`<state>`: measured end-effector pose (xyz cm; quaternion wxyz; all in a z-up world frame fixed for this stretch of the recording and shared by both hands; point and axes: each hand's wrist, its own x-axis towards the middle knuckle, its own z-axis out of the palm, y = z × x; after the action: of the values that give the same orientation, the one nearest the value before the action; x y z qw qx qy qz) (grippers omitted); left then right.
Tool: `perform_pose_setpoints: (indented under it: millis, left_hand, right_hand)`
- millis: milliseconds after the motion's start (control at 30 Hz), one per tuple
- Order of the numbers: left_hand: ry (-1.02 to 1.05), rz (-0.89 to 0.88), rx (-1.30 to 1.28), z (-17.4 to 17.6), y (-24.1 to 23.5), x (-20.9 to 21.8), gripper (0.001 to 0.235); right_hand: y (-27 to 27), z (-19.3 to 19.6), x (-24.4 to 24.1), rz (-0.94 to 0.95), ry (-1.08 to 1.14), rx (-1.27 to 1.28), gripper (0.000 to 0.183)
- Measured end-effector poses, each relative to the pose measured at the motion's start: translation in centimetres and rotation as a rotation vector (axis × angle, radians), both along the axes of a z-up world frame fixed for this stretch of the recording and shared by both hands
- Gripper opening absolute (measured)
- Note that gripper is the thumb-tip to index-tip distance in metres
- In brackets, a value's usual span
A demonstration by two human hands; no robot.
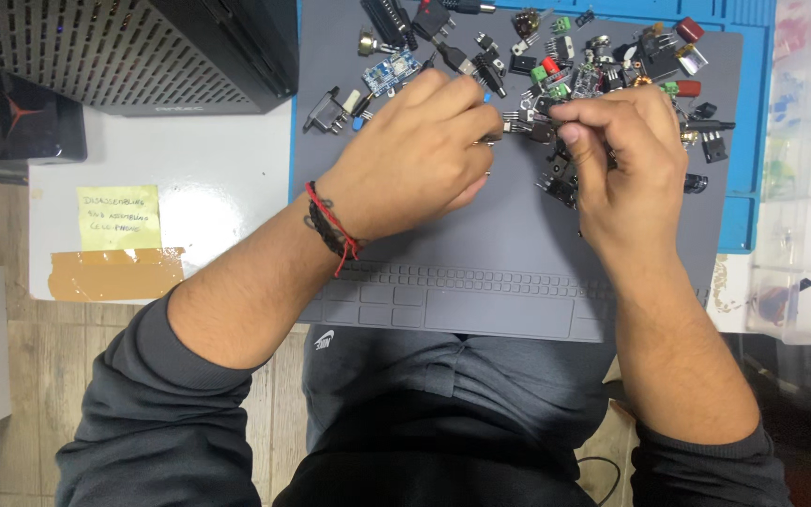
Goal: The person sorts a pile of loose electronic components on a gray mat placed on their lap. They use both hands to pick up, separate, and organize various items such as capacitors, resistors, and small circuit boards into smaller groups.
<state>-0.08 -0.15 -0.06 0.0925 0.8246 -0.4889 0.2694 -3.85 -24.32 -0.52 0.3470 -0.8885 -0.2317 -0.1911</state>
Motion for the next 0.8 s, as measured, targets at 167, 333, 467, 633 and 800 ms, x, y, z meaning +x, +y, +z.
perform_pose_setpoints:
  millis: [167, 333, 467, 633, 800]
  left_hand:
    - [0.008, 0.002, -0.071, -0.7, -0.5, -0.2, 0.030]
    - [0.033, 0.011, -0.023, 0.0, -0.1, -0.1, 0.022]
    - [0.040, -0.001, -0.016, 0.5, 0.2, 0.0, 0.017]
    - [0.061, -0.032, -0.072, 1.2, 0.3, 0.0, 0.015]
    - [0.075, -0.058, -0.097, 1.6, 0.1, 0.0, 0.006]
  right_hand:
    - [-0.3, -0.2, 0.2, -0.012, -0.053, 0.013, 0.010]
    - [-0.1, 0.2, 0.0, -0.003, -0.058, 0.031, 0.010]
    - [-0.3, -0.1, 0.1, -0.028, -0.063, -0.010, 0.008]
    - [-0.1, 0.1, 0.1, -0.035, -0.051, -0.017, 0.008]
    - [-1.7, 1.6, -0.8, -0.073, -0.028, -0.026, 0.010]
